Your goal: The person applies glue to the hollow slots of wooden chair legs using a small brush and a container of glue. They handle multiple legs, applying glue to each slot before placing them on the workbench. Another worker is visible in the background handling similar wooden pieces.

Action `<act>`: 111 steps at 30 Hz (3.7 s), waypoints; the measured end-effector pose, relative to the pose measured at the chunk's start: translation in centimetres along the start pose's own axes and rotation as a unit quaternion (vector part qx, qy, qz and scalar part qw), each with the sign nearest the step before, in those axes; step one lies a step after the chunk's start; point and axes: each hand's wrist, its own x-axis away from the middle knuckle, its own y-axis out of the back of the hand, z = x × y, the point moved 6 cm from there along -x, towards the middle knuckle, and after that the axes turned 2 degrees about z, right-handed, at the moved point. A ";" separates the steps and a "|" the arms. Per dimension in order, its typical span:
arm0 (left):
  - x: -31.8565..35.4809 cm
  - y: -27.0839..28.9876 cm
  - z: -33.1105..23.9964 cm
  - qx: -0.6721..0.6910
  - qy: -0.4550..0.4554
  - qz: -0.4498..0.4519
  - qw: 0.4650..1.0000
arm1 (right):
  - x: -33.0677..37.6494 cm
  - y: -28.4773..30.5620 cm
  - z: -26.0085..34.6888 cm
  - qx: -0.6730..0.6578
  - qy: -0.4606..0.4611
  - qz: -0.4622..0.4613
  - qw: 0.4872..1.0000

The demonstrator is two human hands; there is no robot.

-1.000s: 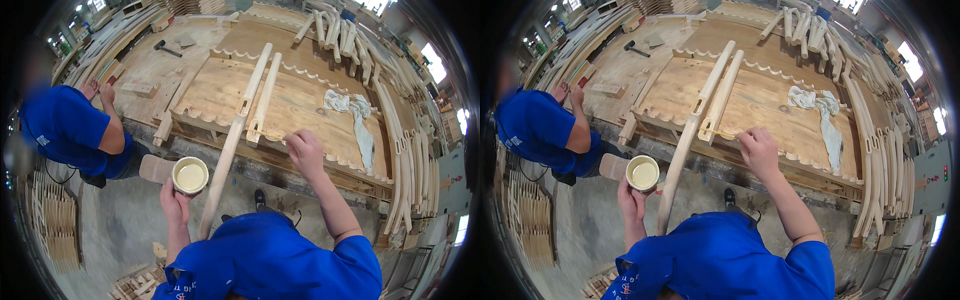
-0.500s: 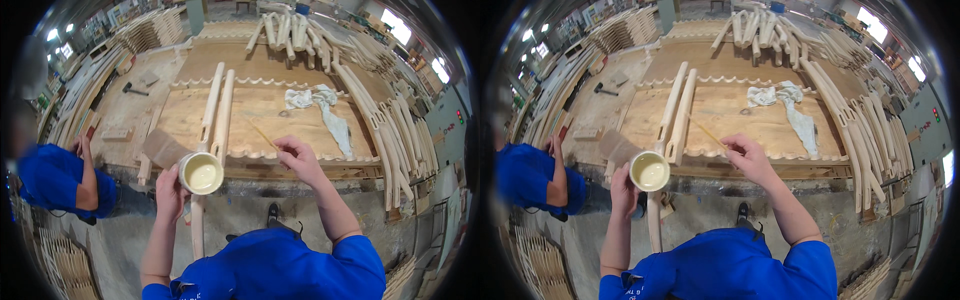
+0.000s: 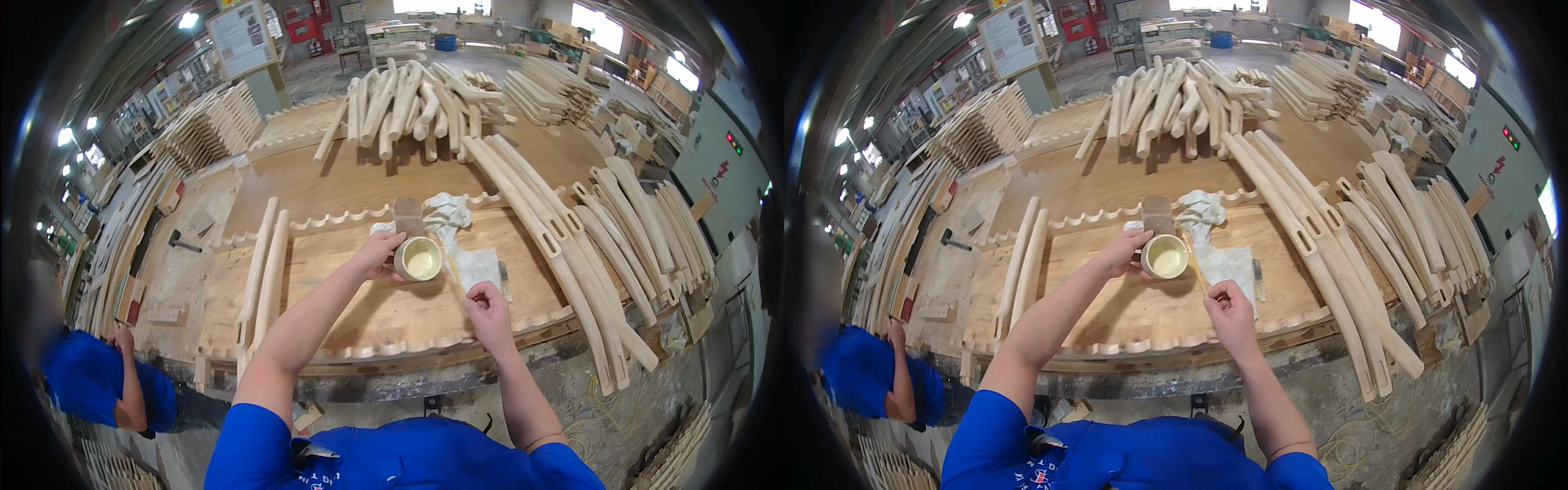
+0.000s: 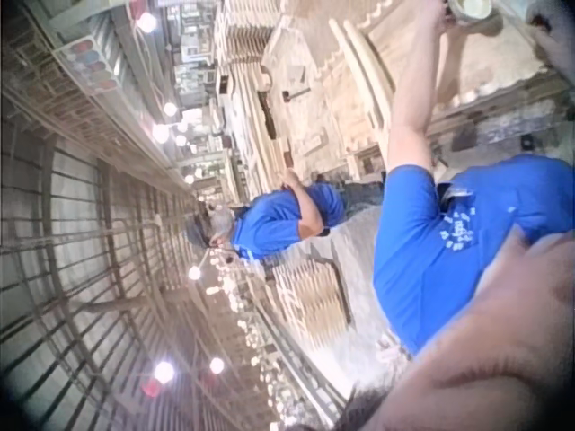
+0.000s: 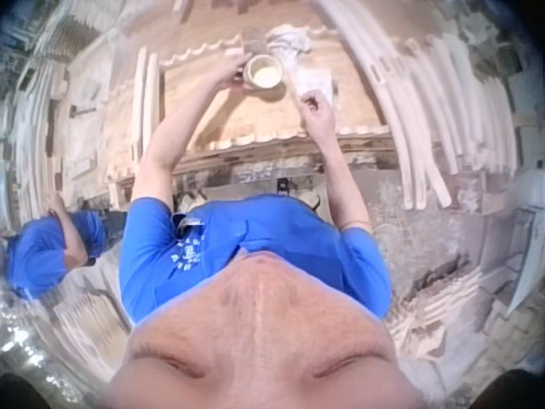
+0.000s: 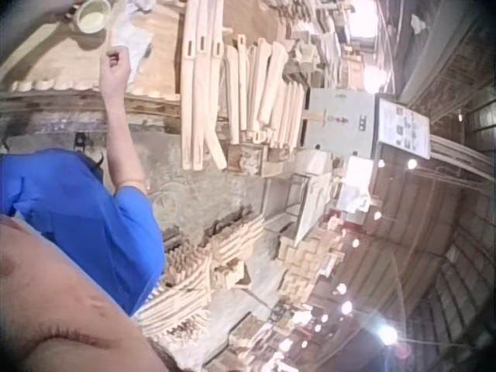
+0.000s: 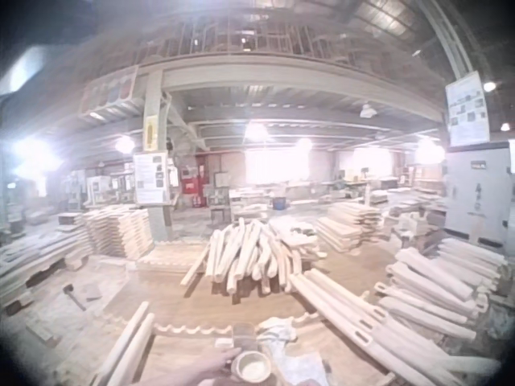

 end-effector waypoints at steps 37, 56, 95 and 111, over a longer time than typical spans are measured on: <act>14.6 -26.1 9.6 -0.279 -0.158 0.338 0.885 | 21.2 22.2 6.8 0.524 0.014 -0.333 0.784; 6.6 -46.4 12.1 0.115 0.016 0.228 0.967 | 16.4 30.0 4.2 0.247 -0.189 0.000 0.950; 51.2 18.4 22.4 0.088 -0.181 -0.296 0.934 | 23.7 -29.1 8.9 -0.248 -0.173 0.300 0.905; 48.9 27.6 28.4 0.023 -0.108 -0.396 0.912 | 28.4 -41.5 4.9 -0.223 -0.116 0.281 0.926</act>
